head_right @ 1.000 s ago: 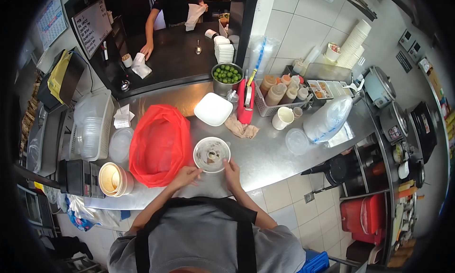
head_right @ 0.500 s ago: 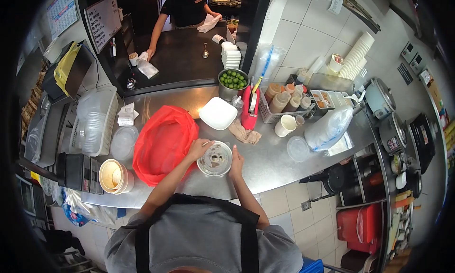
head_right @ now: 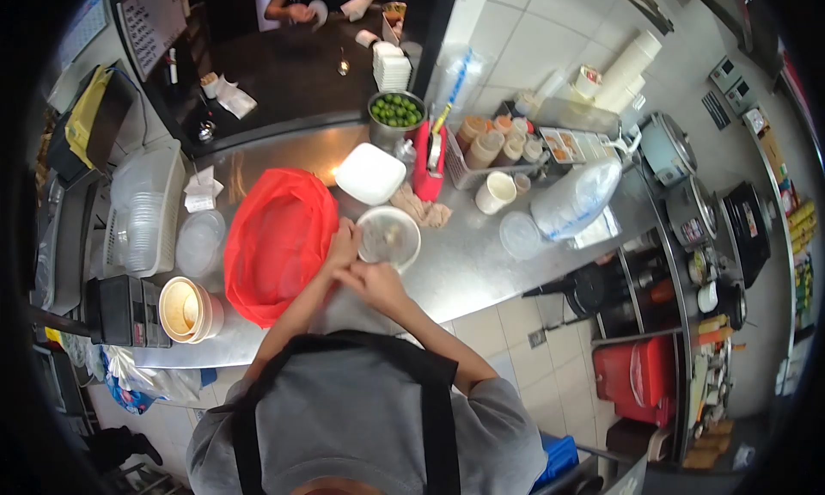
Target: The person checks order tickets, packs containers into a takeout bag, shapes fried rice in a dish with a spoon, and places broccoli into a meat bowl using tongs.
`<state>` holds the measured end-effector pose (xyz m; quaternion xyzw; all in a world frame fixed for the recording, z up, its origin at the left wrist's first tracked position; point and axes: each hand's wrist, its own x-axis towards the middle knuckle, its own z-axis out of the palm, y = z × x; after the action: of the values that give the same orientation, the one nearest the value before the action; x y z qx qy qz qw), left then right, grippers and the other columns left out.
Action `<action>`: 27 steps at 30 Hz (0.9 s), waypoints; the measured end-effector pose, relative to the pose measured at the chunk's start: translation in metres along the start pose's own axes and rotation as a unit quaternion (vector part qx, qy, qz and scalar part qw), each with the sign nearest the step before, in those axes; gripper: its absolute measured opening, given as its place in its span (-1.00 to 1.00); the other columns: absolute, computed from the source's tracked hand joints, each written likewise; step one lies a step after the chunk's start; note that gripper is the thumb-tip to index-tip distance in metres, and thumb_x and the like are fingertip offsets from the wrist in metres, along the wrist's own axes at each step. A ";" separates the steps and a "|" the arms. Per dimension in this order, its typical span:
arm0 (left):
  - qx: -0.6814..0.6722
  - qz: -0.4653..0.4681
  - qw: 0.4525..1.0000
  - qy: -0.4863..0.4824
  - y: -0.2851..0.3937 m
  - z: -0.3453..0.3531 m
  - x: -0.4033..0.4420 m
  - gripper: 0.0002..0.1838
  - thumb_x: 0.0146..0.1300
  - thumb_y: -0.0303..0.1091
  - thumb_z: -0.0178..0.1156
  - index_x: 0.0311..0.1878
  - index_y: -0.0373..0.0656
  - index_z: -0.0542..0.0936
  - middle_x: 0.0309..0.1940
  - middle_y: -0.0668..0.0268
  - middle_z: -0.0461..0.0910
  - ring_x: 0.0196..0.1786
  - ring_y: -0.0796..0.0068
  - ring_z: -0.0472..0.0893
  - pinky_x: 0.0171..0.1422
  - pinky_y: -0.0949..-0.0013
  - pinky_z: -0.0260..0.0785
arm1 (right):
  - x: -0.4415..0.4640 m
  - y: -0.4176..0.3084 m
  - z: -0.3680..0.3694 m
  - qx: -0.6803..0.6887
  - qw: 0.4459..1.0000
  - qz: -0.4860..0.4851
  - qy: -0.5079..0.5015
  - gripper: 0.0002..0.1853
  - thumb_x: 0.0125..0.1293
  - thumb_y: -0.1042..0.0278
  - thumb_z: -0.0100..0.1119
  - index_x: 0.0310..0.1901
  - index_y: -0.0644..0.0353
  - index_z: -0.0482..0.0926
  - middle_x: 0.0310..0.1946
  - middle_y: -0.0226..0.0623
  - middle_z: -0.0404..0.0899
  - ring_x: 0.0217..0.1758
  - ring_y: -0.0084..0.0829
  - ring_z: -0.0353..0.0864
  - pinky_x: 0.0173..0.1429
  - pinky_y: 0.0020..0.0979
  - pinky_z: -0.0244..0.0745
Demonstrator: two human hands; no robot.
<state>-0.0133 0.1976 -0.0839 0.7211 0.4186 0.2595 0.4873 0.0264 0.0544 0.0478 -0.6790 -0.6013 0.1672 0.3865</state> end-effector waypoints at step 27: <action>-0.249 0.026 0.912 -0.326 0.089 -0.092 -0.132 -0.70 0.34 -0.28 -0.05 0.06 -0.22 0.43 -0.52 0.46 0.36 -0.43 0.70 0.29 -0.26 0.59 0.16 | 0.019 -0.002 -0.085 0.341 0.892 0.051 -0.293 -0.91 0.13 0.46 0.23 -0.35 0.23 0.51 -0.54 -0.55 0.40 -0.47 -0.71 0.42 -0.38 -0.60 0.43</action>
<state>-0.1223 0.1135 0.0387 0.6309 0.1397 0.1186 0.7539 0.0877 0.0445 0.1084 -0.4552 -0.5580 0.5726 0.3919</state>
